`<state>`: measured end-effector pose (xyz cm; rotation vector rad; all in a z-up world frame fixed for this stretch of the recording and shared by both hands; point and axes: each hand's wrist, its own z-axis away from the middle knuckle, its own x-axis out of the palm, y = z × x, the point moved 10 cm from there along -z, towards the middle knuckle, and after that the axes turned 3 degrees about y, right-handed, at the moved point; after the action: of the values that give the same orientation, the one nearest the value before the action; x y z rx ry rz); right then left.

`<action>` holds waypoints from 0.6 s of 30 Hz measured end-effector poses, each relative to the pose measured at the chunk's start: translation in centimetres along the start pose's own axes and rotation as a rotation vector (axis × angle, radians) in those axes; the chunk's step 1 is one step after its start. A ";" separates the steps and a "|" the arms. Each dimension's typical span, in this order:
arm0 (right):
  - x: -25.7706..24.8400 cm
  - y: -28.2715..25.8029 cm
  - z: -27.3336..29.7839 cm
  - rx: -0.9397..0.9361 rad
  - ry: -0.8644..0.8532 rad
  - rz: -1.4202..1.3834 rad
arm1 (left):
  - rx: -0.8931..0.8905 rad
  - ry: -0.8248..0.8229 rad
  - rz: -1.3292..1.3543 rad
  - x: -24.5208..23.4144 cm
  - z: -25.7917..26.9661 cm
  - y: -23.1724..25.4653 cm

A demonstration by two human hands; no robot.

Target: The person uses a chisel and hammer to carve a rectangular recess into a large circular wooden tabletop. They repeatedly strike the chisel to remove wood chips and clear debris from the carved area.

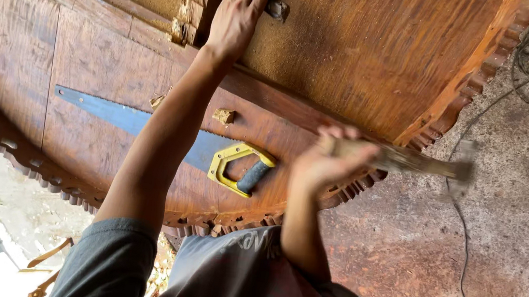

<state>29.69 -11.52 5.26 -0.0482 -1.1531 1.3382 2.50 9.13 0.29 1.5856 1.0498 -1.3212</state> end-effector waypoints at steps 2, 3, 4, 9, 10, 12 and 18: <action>2.6 5.9 3.1 0.277 -0.261 0.392 | 0.004 0.014 -0.009 0.3 -0.1 0.2; 3.1 8.4 4.9 0.415 -0.390 0.584 | 0.006 0.015 -0.025 0.4 -0.3 0.1; 2.8 9.8 5.9 0.553 -0.519 0.778 | 0.008 0.016 -0.040 0.5 -0.4 0.0; 0.5 2.9 0.4 0.283 -0.286 0.249 | 0.064 -0.010 -0.114 1.9 -0.1 -0.1; 0.3 3.2 -0.6 0.228 -0.230 0.154 | 0.097 -0.003 -0.191 1.8 -0.9 -0.3; -1.8 3.3 -0.4 0.126 -0.082 0.006 | 0.017 -0.015 -0.051 2.2 0.0 -0.7; -1.6 9.6 6.2 0.555 -0.361 0.568 | 0.009 -0.055 -0.031 2.5 0.4 -0.1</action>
<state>18.90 -13.27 1.35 0.3004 -1.0589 2.2072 2.59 9.04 -2.26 1.5362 1.0402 -1.3848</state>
